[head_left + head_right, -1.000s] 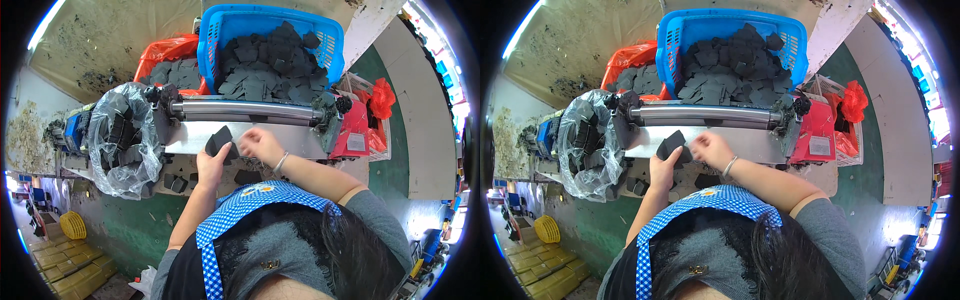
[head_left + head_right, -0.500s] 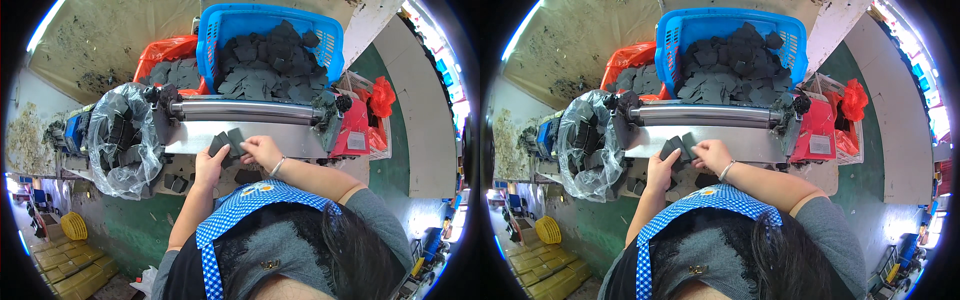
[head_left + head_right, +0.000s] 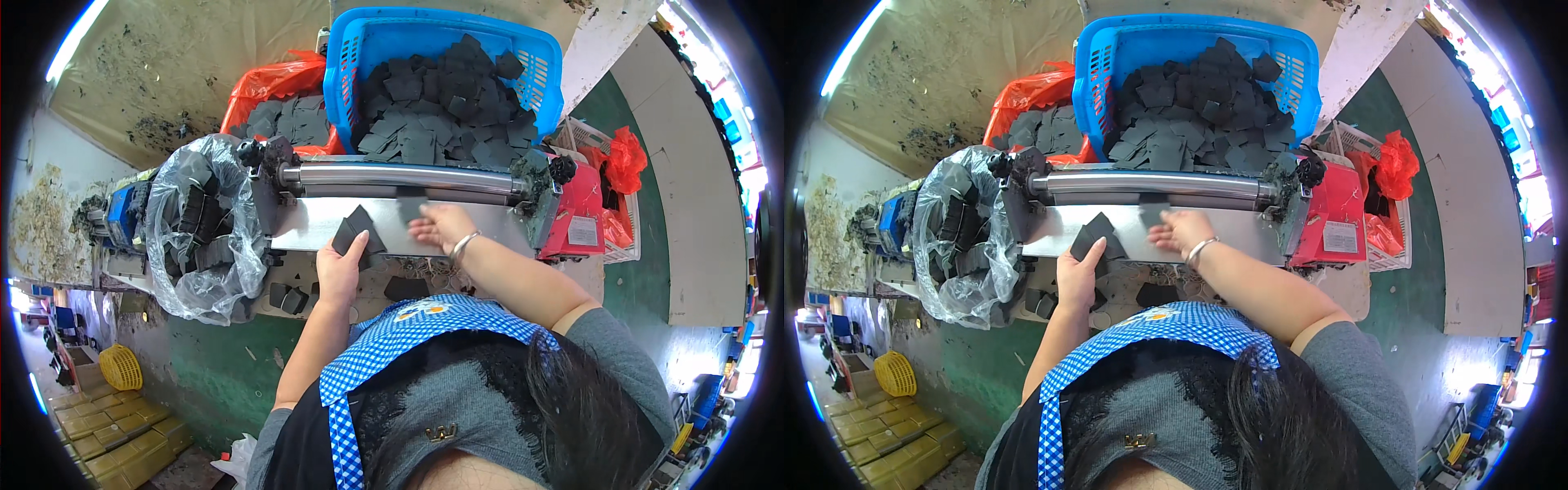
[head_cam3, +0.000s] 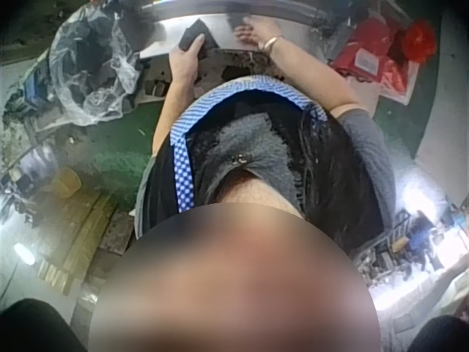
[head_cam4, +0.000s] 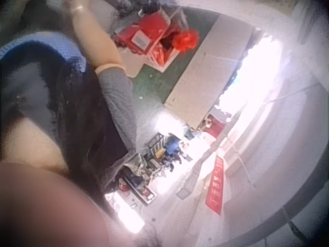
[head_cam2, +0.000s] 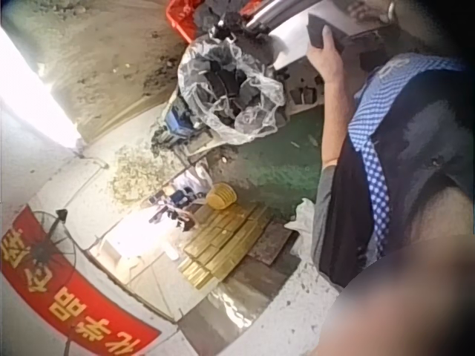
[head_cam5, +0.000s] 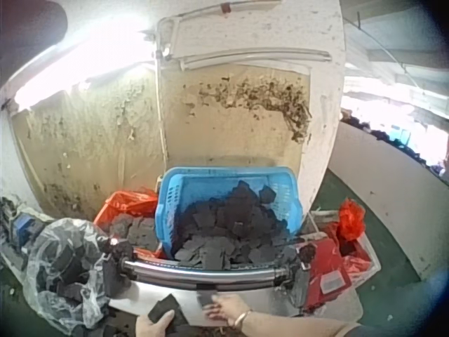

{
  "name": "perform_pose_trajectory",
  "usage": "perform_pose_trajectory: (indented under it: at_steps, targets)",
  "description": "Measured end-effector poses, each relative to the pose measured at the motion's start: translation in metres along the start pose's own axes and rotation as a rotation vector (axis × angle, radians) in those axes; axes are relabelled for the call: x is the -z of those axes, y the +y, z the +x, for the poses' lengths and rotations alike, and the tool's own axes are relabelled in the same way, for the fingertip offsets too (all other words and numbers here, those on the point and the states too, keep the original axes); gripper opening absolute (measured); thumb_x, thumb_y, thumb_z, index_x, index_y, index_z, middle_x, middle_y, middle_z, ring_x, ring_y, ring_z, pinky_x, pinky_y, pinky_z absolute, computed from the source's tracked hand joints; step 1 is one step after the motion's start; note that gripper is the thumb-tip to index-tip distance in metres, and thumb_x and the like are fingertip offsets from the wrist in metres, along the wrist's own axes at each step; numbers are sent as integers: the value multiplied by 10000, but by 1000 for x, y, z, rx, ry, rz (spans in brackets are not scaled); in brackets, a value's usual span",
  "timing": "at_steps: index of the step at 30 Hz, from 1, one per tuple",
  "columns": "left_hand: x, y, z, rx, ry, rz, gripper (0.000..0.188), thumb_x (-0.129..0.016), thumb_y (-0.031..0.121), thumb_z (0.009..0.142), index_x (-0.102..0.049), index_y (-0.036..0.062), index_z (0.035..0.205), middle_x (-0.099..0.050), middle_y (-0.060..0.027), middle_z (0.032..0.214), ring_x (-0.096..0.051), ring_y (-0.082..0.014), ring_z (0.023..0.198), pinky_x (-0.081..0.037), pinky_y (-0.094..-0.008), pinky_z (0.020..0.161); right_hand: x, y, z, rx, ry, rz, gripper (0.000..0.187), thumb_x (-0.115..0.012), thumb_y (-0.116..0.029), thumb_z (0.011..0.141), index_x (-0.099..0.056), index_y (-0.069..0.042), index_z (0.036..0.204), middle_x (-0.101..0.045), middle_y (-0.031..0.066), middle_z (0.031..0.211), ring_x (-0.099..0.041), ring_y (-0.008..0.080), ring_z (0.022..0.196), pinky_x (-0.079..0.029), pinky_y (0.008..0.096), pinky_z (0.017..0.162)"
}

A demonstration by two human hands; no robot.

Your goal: Apply adhesive to rubber shoe components using a roller machine and stack the prepared parts.

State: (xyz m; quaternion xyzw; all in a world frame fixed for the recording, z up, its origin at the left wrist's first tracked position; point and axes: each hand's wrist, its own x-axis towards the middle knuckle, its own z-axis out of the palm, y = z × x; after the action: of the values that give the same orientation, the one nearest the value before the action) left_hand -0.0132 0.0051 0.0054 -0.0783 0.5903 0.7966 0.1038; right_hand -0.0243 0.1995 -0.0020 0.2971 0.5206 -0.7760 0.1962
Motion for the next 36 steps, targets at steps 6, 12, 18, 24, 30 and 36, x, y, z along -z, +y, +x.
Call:
perform_pose_trajectory:
  at_steps: [6, 12, 18, 24, 30, 36]
  targets:
    - [2, -12, -1, 45, -63, 57, 142, -676, 118, 816, -660, -4, 886, -637, -22, 781, -567, -74, 673, -467, -228, 612, -24, 20, -24, 407, -329, -613, 224, -574, -199, 890, -569, 25, 907, -649, 149, 797, -647, 183, 602, -530, 250, 518]
    - [1, 3, -3, 68, 10, -42, 163, -649, 87, 833, -636, -21, 955, -661, -75, 866, -627, -138, 715, -512, -265, 655, -2, 3, -1, 38, 34, 25, 268, -575, -227, 892, -545, 35, 938, -634, 178, 812, -658, 222, 630, -537, 269, 523]
    - [-2, 0, -7, 80, -7, -92, 137, -646, 120, 845, -642, -4, 902, -648, -60, 828, -606, -122, 699, -489, -251, 621, -12, 13, -23, -126, -358, -132, 277, -600, -288, 879, -549, -17, 850, -627, 96, 714, -559, 132, 475, -437, 204, 409]
    - [10, -2, -9, 33, 113, -4, 207, -614, 225, 880, -617, 35, 797, -560, 26, 709, -494, -50, 622, -404, -199, 575, 6, 13, 4, -14, 80, 129, 283, -569, -298, 897, -575, -15, 886, -624, 69, 758, -588, 115, 589, -438, 195, 466]
    - [5, -14, -30, -43, -24, 82, 144, -636, 169, 869, -608, 33, 830, -558, 41, 731, -463, -22, 642, -361, -167, 567, -19, 29, -46, -20, -280, -348, 253, -571, -264, 882, -609, -20, 828, -611, 66, 633, -569, 125, 503, -420, 206, 440]
    - [46, -92, -43, 53, -53, 852, 250, -688, 264, 779, -654, 27, 850, -623, -112, 686, -619, -225, 661, -486, -334, 600, 25, -10, -3, 2, 245, 134, 220, -512, -226, 919, -588, -34, 845, -613, 45, 713, -568, 111, 572, -453, 217, 508]
